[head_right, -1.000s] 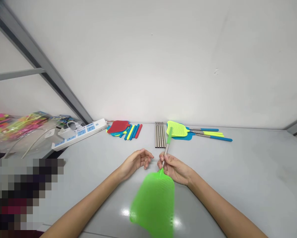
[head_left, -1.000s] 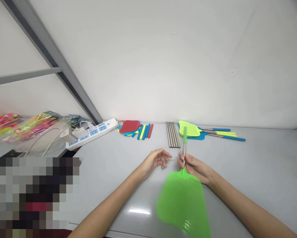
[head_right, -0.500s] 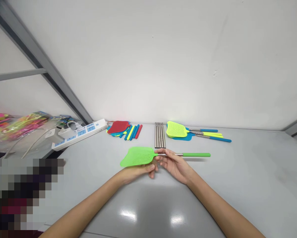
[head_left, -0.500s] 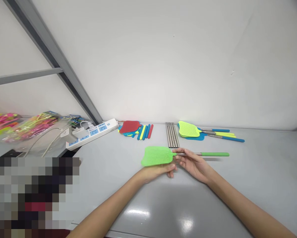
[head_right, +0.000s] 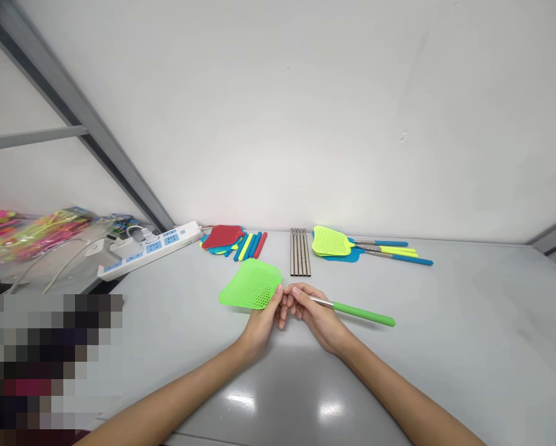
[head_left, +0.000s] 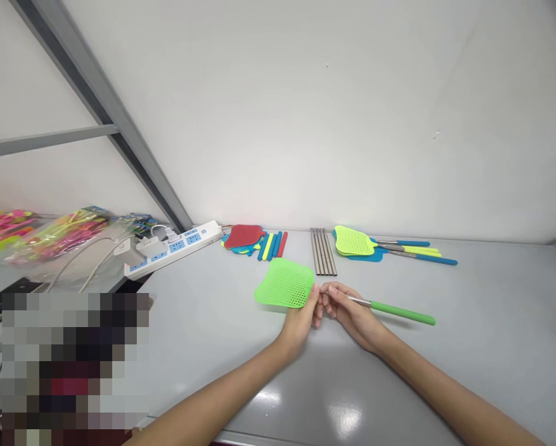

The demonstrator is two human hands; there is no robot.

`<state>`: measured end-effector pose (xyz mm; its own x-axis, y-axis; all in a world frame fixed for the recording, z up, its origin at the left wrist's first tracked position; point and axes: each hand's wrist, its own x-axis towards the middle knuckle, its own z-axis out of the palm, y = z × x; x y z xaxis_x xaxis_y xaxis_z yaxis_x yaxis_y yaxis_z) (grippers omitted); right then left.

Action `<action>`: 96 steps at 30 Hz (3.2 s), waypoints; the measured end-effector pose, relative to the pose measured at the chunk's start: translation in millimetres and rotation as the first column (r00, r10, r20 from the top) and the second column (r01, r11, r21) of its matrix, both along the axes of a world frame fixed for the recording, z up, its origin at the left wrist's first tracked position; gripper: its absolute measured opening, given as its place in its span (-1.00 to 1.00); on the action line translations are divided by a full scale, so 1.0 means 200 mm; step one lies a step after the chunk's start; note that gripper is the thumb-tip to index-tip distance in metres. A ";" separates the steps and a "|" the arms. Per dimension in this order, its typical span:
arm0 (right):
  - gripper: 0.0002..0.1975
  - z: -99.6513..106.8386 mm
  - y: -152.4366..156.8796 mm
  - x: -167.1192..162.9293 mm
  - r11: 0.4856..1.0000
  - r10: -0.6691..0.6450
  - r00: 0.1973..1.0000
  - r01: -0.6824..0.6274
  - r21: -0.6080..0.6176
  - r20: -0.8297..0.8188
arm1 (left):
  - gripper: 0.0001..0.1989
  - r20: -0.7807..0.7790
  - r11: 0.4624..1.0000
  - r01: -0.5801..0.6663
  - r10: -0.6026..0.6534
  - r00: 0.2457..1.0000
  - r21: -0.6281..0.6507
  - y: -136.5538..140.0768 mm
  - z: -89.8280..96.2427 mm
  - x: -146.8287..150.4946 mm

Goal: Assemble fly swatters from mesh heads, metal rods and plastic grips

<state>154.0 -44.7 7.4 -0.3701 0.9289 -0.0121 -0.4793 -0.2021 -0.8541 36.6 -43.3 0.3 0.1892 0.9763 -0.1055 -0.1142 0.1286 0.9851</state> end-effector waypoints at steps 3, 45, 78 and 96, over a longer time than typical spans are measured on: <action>-0.90 -0.01 -0.01 -0.02 0.999 -0.004 0.998 0.002 -0.032 -0.058 | -0.59 0.033 0.995 -0.082 0.084 0.996 -0.051 0.00 -0.02 0.02; -0.67 -0.09 0.03 -0.03 0.987 -0.021 0.999 0.017 -0.159 -0.026 | -0.54 -0.023 0.994 -0.101 0.100 0.995 -0.030 -0.01 -0.04 0.06; -0.66 -0.08 0.12 0.15 0.950 -0.256 0.912 0.177 -0.257 -0.321 | -0.63 0.213 0.889 -0.449 0.457 0.864 -0.089 0.13 -0.01 -0.11; -0.65 -0.06 0.04 0.06 0.990 -0.036 0.960 -0.004 0.140 0.279 | -0.55 0.548 0.975 0.209 -0.134 0.826 -0.077 0.02 0.05 -0.04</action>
